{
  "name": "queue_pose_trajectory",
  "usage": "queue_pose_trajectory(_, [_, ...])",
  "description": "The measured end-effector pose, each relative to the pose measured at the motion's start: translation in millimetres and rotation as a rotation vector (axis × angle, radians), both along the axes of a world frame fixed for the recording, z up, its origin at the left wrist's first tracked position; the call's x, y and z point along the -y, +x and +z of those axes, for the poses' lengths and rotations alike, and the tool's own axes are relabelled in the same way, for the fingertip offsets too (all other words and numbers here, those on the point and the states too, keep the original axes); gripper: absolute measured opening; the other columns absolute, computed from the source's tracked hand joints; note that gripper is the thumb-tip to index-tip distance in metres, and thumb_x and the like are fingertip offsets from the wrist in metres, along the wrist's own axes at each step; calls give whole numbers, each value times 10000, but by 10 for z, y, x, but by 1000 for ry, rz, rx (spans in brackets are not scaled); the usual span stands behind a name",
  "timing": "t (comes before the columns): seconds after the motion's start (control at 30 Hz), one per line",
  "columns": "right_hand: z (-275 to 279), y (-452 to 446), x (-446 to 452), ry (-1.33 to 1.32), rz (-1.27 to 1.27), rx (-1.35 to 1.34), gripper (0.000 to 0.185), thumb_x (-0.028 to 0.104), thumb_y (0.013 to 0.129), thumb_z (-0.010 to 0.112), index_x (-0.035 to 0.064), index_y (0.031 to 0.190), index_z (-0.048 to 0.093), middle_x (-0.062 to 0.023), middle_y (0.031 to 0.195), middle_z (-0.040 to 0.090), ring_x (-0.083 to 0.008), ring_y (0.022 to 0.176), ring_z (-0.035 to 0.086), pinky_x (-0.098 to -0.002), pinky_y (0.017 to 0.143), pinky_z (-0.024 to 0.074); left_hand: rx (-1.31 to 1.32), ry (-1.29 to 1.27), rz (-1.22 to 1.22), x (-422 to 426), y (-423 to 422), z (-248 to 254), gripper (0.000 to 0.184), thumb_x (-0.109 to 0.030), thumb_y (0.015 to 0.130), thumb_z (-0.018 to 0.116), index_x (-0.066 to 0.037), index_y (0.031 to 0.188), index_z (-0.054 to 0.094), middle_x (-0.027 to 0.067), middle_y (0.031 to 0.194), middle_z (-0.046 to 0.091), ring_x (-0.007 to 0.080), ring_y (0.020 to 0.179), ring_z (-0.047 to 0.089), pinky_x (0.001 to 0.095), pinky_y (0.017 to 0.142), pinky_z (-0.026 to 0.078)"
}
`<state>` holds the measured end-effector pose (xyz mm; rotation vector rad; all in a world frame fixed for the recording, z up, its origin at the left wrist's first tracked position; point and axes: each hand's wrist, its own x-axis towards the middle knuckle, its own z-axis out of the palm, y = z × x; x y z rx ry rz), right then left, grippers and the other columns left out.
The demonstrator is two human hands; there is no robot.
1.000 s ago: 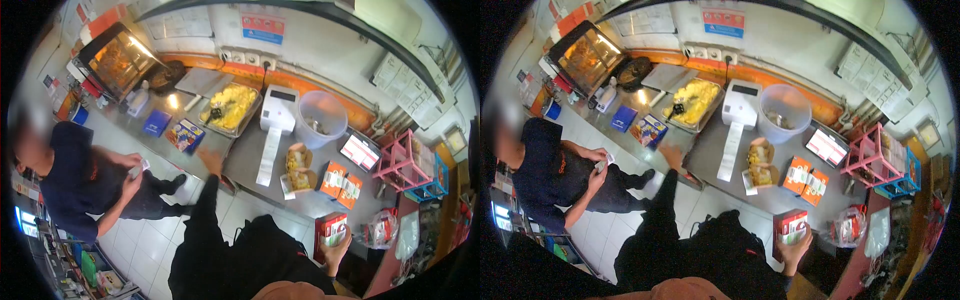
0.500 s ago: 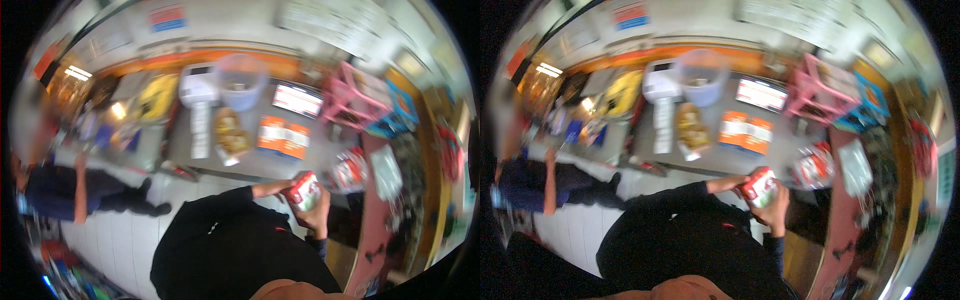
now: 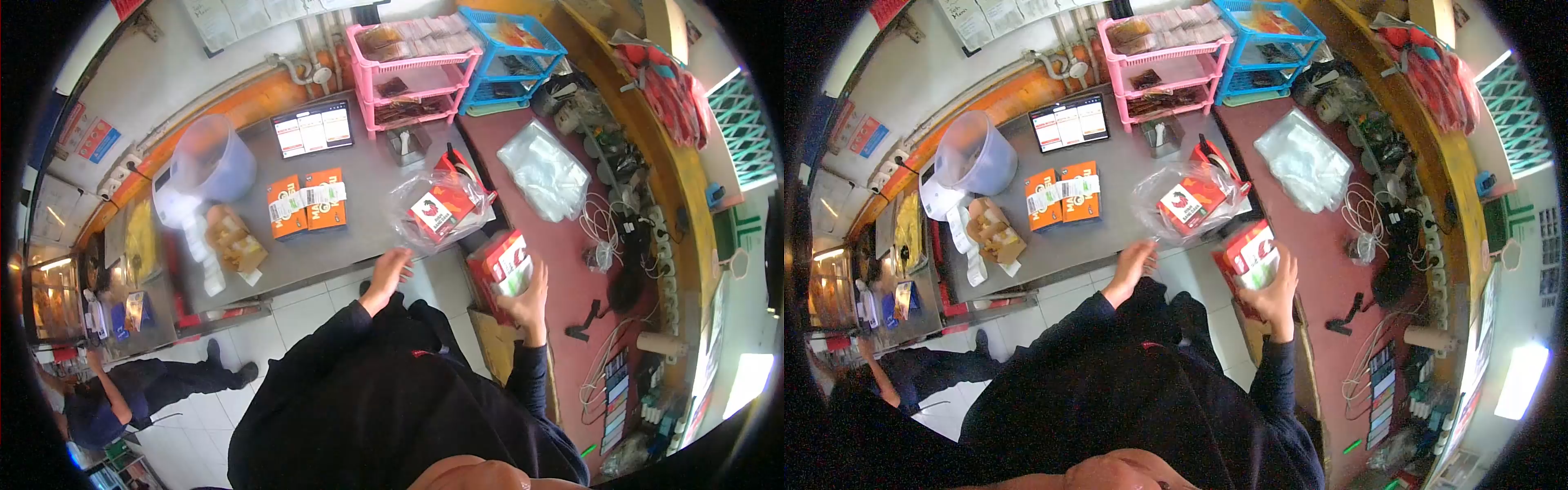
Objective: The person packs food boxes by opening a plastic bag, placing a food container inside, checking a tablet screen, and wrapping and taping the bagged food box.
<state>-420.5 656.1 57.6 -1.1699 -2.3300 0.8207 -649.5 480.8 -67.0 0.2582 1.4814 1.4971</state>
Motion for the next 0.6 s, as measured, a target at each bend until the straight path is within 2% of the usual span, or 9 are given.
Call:
queue_pose_trajectory(0.07, [3,-166,-298,24,47,-167,910,196,446,753,92,1287,421,-173,1146,497,-372,1105,481,-434,956,397,-1,-12,165,-114,3,-42,399,-389,922,564,-85,1177,526,17,915,557,116,762,575,269,642,458])
queue_pose_trajectory(0.13, [34,-429,-541,10,89,-269,927,192,442,762,62,1291,414,-169,1152,497,-352,1115,487,-414,963,397,-253,-99,505,-333,13,2,596,-337,816,721,-36,1230,416,71,968,474,154,824,516,309,695,457])
queue_pose_trajectory(0.2, [163,-772,-691,12,252,-400,992,211,460,791,5,1327,355,-120,1172,479,-252,1126,470,-370,1003,351,-368,-79,519,-561,76,258,707,-328,774,762,-42,1272,349,86,1002,453,158,851,494,317,715,454])
queue_pose_trajectory(0.27, [192,-1148,-778,10,385,-490,1043,218,463,799,16,1360,307,-145,1276,407,-272,1189,438,-385,1033,334,-603,-106,500,-796,97,326,955,-256,697,832,-44,1371,190,109,1026,461,164,848,507,317,706,473])
queue_pose_trajectory(0.37, [181,-1744,-777,-226,632,-633,1082,199,499,812,37,1395,229,-150,1332,353,-274,1243,395,-408,1062,305,-427,30,469,-992,59,127,987,-154,693,814,-12,1393,133,118,1012,487,168,819,562,292,651,497])
queue_pose_trajectory(0.4, [170,-1913,-740,-380,692,-654,1099,192,511,816,47,1410,202,-149,1352,335,-276,1269,373,-416,1077,286,-376,20,439,-965,54,-5,1080,-47,687,764,-32,1448,-2,158,1081,524,158,736,605,265,576,502])
queue_pose_trajectory(0.5, [-341,-2218,-864,-472,965,-461,1172,200,447,817,51,1434,201,-147,1415,312,-287,1320,335,-404,1115,225,-371,5,407,-859,4,-361,1156,16,690,694,-114,1451,-166,178,1236,489,140,664,599,256,531,489])
queue_pose_trajectory(0.53, [-317,-2251,-909,-356,1044,-309,1143,225,452,825,50,1421,244,-156,1385,356,-301,1296,365,-411,1095,263,-388,-9,360,-765,-34,-287,1196,51,697,651,-164,1444,-259,186,1329,458,131,626,593,249,504,480])
queue_pose_trajectory(0.6, [-331,-2295,-1044,-121,1186,-83,1096,267,427,830,80,1392,346,-187,1301,460,-354,1252,407,-442,1065,295,-371,23,362,-543,-62,-83,1176,69,703,618,-172,1441,-266,180,1346,444,131,622,590,238,495,471])
